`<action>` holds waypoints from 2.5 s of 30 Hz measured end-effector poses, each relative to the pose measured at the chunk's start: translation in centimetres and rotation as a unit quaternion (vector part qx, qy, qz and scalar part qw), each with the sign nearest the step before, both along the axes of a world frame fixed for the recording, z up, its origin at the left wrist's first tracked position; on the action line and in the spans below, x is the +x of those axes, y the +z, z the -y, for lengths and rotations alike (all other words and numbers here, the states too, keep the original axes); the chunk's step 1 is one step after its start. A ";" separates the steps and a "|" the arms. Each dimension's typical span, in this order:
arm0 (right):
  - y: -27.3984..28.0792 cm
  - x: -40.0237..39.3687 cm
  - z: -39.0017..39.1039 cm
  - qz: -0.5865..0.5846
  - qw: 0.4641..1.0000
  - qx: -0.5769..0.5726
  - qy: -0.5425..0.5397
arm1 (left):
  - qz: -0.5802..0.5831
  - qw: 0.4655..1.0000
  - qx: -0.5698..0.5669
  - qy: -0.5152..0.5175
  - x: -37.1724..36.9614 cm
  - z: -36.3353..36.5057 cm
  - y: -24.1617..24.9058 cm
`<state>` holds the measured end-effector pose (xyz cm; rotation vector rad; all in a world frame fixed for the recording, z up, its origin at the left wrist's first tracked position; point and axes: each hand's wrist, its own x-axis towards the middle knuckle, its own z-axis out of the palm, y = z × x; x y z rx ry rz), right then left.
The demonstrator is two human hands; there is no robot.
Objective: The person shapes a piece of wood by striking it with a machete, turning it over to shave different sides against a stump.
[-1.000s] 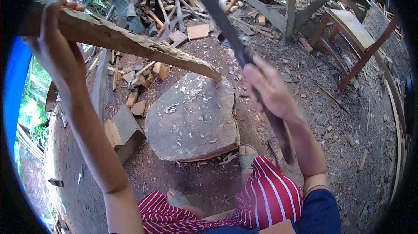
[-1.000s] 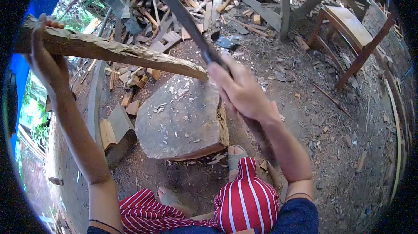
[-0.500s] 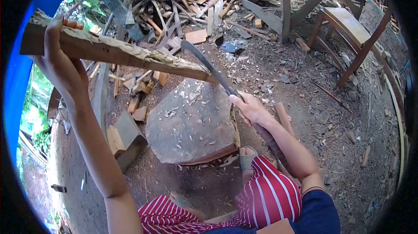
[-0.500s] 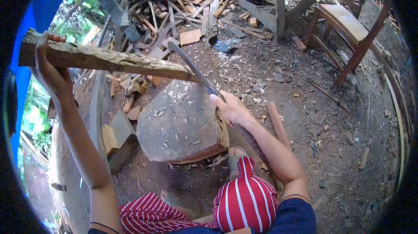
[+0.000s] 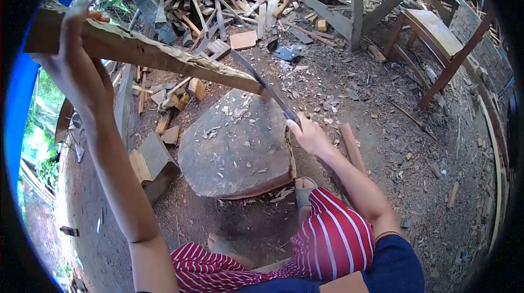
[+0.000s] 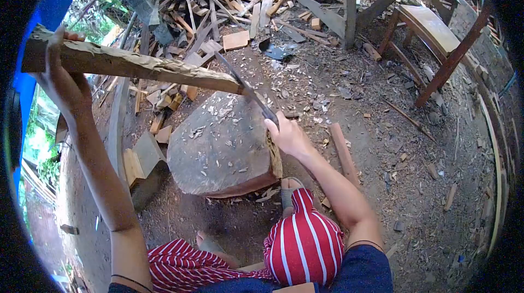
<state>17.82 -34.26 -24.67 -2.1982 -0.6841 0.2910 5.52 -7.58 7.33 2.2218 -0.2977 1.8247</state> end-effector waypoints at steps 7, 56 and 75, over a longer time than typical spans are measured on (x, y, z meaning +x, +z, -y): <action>2.0 2.0 0.4 -0.158 0.981 0.093 0.068 | 0.057 0.971 -0.203 -0.115 0.4 0.5 -0.3; 6.8 0.1 3.0 -0.036 0.984 0.165 0.052 | -0.014 0.960 -0.193 -0.204 -2.4 1.7 -1.9; -0.2 -0.1 3.7 -0.212 0.969 0.110 -0.058 | 0.021 0.935 -0.282 -0.216 -4.8 -0.5 -4.9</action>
